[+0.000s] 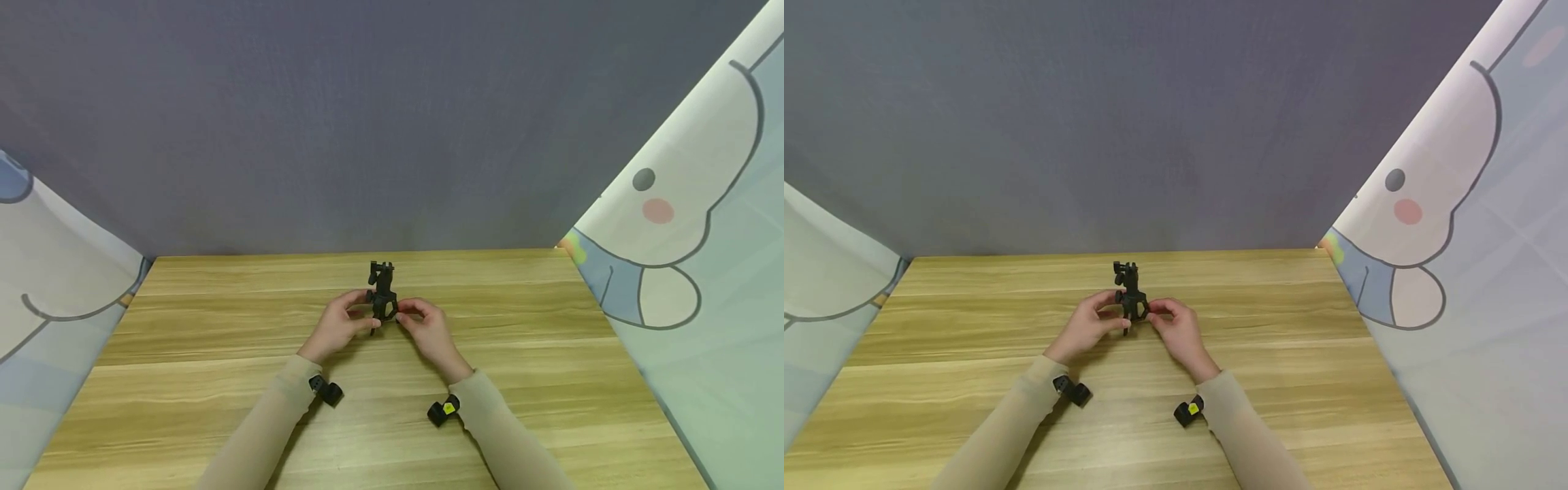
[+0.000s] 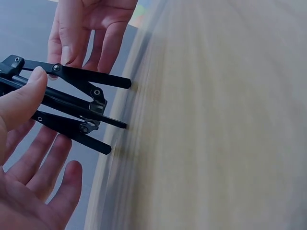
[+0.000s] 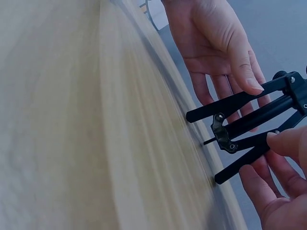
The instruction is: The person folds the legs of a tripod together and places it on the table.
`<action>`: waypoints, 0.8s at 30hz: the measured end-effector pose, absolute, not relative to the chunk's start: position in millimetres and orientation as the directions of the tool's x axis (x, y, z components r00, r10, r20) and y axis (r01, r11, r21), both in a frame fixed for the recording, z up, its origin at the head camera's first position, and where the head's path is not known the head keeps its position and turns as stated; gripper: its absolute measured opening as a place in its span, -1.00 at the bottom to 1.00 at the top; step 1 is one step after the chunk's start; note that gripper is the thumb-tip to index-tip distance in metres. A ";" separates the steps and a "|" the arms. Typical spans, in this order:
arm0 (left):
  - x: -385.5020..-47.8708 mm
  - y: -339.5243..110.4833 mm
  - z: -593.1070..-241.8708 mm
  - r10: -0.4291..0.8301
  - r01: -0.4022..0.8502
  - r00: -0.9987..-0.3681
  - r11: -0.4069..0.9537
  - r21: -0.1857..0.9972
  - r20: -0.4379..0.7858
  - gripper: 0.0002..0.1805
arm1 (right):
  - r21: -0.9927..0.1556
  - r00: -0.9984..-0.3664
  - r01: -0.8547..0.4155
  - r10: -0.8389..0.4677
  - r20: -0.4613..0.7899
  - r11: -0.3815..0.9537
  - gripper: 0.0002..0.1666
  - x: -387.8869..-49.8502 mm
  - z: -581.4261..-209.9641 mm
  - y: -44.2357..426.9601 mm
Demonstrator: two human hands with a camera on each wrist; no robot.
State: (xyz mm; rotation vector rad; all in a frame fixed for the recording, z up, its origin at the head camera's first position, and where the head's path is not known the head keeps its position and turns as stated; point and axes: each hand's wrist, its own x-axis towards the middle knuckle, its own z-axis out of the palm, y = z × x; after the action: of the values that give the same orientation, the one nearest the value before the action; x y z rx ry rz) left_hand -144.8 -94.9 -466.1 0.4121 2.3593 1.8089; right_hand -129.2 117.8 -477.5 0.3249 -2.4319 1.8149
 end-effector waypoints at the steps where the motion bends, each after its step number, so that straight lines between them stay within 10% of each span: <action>1: -144.8 -94.7 -466.1 0.298 0.127 -0.953 0.233 0.964 0.054 -0.40 | -0.936 -0.973 -0.226 -0.116 0.201 0.270 -0.86 -128.9 -477.2 117.4; 24: -140.2 -94.4 -467.9 0.306 0.168 -0.949 0.281 0.945 0.078 -0.38 | -0.964 -0.986 -0.155 -0.098 0.136 0.215 -0.84 -126.3 -471.3 115.2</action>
State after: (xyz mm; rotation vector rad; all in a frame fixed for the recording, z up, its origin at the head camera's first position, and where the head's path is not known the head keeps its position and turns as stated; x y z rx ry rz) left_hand -140.2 -94.4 -467.9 0.4489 2.4167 1.7593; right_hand -126.3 115.2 -471.3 0.2508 -2.4128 1.9231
